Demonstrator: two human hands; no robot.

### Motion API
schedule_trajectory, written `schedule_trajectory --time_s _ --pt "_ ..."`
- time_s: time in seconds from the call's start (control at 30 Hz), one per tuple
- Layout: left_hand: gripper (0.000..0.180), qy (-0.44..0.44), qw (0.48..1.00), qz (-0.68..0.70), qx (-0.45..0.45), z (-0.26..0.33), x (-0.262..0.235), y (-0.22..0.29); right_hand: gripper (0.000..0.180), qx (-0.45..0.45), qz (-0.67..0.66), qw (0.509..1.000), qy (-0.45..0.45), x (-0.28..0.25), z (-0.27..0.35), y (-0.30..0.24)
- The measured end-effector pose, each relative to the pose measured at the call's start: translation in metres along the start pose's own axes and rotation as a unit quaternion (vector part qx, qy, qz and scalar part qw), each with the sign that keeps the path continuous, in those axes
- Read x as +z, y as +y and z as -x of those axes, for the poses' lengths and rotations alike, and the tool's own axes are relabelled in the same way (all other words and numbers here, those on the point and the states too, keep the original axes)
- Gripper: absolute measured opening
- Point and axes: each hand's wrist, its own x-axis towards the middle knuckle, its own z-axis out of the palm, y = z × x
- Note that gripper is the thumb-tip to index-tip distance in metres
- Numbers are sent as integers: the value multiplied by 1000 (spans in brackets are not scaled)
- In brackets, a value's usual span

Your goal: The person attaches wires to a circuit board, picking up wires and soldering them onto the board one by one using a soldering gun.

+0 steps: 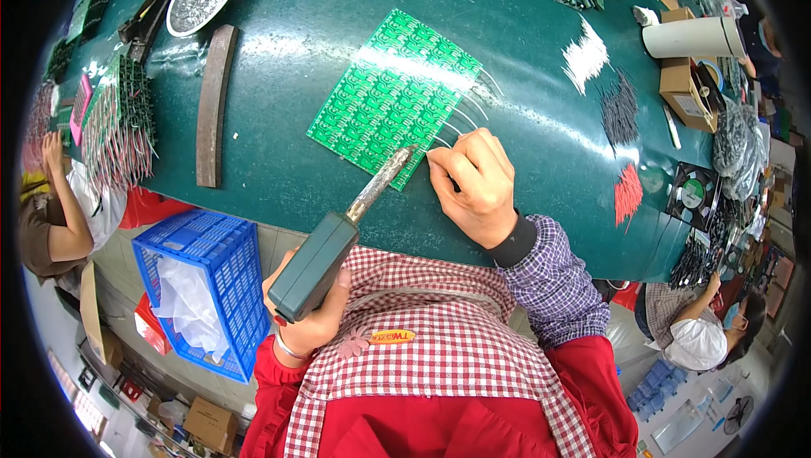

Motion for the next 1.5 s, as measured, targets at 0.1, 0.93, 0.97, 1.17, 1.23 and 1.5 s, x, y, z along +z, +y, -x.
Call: schedule_trajectory --time_s 0.1,0.93,0.97,1.17,1.23,1.5 --pt "26 5 1000 12 4 -1 1 0 24 2 0 1000 0 0 0 0" --pt "32 33 999 38 -15 2 5 -23 13 110 200 970 81 -80 -17 84" --pt "32 32 998 46 -18 2 6 -23 13 118 221 964 86 -85 -19 96" --pt "31 32 998 53 -13 0 7 -17 12 169 229 959 6 -93 -19 130" --pt "28 56 991 93 -84 2 6 -12 13 187 227 956 -10 -93 -18 134" --pt "25 56 992 82 -71 2 3 0 11 164 264 950 -35 -88 -16 131"
